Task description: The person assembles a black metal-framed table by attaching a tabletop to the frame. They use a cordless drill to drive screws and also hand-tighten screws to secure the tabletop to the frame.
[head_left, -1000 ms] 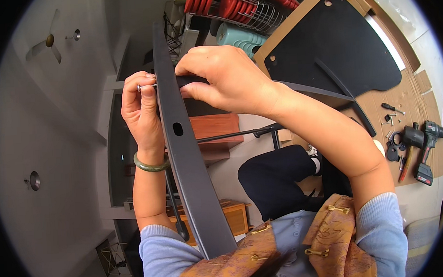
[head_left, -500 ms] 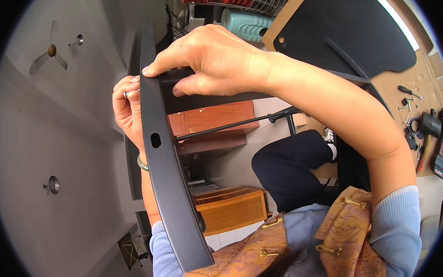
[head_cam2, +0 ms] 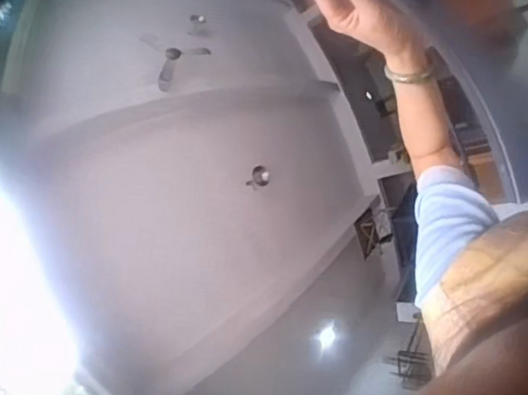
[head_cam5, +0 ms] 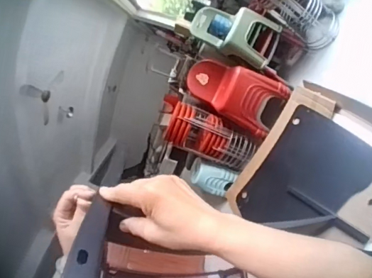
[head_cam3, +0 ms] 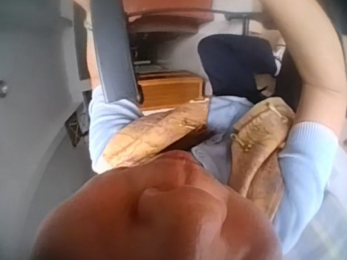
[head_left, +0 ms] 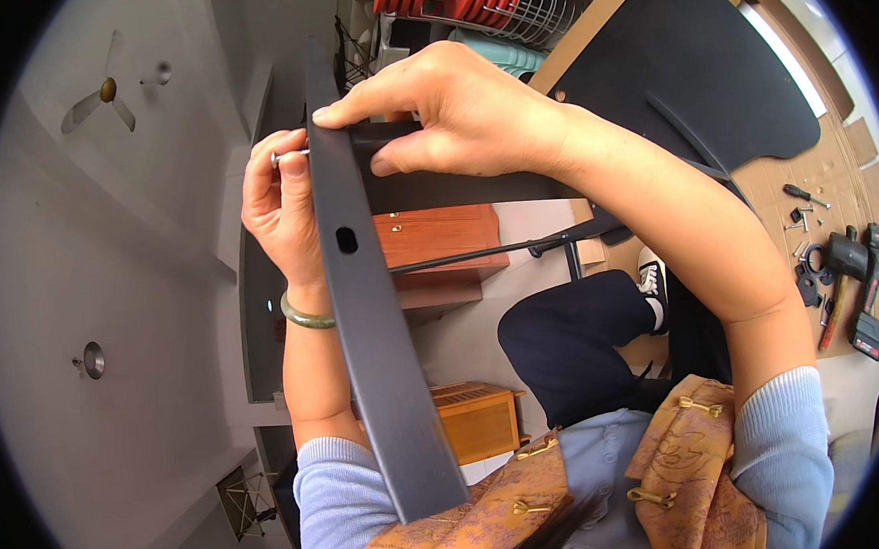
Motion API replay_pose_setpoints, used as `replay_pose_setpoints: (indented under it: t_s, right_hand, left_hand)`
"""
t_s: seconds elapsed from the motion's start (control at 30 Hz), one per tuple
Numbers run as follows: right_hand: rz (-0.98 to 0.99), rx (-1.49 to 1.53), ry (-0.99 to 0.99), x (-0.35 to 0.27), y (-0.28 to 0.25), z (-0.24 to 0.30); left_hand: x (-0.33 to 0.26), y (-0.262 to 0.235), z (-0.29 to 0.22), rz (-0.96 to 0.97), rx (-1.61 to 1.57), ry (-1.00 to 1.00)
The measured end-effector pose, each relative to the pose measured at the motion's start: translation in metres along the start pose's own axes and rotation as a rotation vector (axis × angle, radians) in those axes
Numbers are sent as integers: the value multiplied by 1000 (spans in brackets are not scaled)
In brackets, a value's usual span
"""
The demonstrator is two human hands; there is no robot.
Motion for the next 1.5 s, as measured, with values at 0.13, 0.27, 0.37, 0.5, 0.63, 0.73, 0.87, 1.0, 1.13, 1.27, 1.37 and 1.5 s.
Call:
replay_pose_setpoints:
  t_s: [0.13, 0.27, 0.37, 0.5, 0.63, 0.73, 0.87, 1.0, 1.13, 1.27, 1.37, 1.5]
  right_hand:
    - [12, -31, -9, -1, 0, 1]
    - [-11, -52, 13, -2, 1, 8]
    - [-2, -19, 82, -2, 2, 8]
    - [-2, 74, 124, 0, 5, 6]
    - [14, 21, 119, 1, 5, 10]
    - [31, 19, 138, 1, 5, 9]
    - [15, -52, 72, -1, 4, 12]
    - [14, -77, 44, -3, 0, 9]
    - [-31, -103, 70, -5, -1, 11]
    - [-24, -165, 216, -3, 0, -2]
    - [98, -40, 224, 4, 3, -10]
    - [189, 161, 255, 6, 4, -16]
  left_hand:
    - [2, 4, -2, 7, 23, -39]
    - [-1, 4, -8, -61, 165, 109]
    - [0, 3, -11, -58, 226, 184]
    - [2, 2, -12, -44, 213, 193]
    - [-1, 4, -17, -68, 277, 285]
    - [-1, 4, -12, -69, 195, 219]
    - [-5, 2, -2, -116, 114, 126]
    - [-8, 8, -6, -153, 55, 51]
    - [-4, 15, -18, -103, 32, 48]
    - [0, 15, -14, -64, 27, 44]
    - [2, 17, -14, -48, 8, 49]
    - [4, 17, -14, -19, -2, 47]
Point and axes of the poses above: each hand's wrist, its own x-axis towards the middle knuckle, its own y-axis out of the palm, z = x × y, the point moved 6 cm from there along x, towards the middle knuckle, and after that the axes turned 10 degrees about x, right-handed, at the moved point
